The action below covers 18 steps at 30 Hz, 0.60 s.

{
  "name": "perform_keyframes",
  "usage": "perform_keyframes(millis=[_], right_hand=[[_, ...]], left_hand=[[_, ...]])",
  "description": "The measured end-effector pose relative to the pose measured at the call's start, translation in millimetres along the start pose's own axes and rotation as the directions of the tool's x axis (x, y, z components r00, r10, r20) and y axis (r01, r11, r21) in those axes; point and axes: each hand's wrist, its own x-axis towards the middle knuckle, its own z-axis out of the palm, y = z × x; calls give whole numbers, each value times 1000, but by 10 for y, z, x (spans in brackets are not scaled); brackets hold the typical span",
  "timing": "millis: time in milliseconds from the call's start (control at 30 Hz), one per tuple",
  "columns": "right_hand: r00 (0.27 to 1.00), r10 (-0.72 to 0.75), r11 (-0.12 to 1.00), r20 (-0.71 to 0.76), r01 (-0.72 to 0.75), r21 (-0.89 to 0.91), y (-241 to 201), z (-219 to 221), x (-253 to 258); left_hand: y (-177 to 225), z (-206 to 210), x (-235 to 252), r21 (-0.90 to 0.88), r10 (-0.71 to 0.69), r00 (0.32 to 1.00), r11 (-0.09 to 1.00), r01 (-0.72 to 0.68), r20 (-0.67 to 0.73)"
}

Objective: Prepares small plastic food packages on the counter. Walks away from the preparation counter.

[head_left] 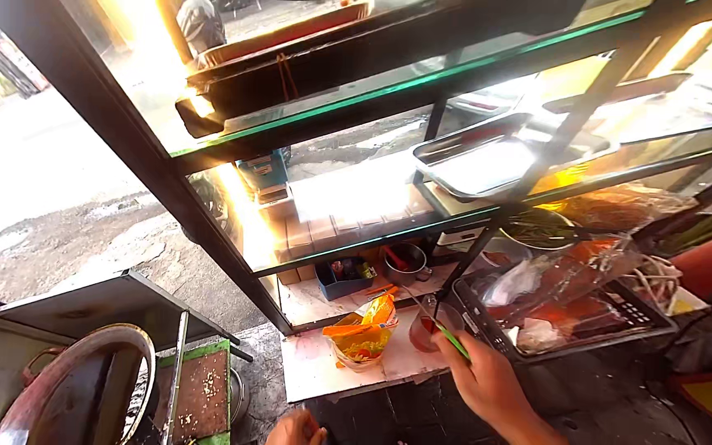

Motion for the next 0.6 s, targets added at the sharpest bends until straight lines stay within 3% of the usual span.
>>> perform_keyframes(millis=[33, 100, 167, 200, 300, 333, 500, 600], right_hand=[[999, -44, 999, 14, 44, -6, -27, 14, 204], [987, -94, 995, 130, 98, -26, -95, 49, 564], [944, -75, 995, 322, 93, -39, -170, 93, 845], [911, -66, 995, 407, 92, -46, -192, 118, 950], [837, -60, 992, 544, 108, -57, -167, 197, 1107], [821, -57, 988, 568, 127, -85, -163, 203, 1133], [770, -161, 939, 617, 313, -145, -167, 173, 1187], [775, -178, 954, 607, 287, -86, -128, 199, 1237]], left_hand=[[180, -213, 80, -23, 155, 981, 987, -159, -119], [623, -664, 277, 67, 436, 836, 895, -441, -332], [1029, -984, 511, 259, 589, 655, 804, -536, -474], [1173, -1065, 624, 339, 602, 634, 798, -498, -486], [1374, -1112, 827, 366, 442, 823, 877, -311, -357], [1362, -1092, 857, 352, 413, 845, 889, -293, -340], [1037, -1019, 841, 227, 470, 725, 881, -414, -503], [843, -1051, 784, 102, 422, 721, 891, -443, -550]])
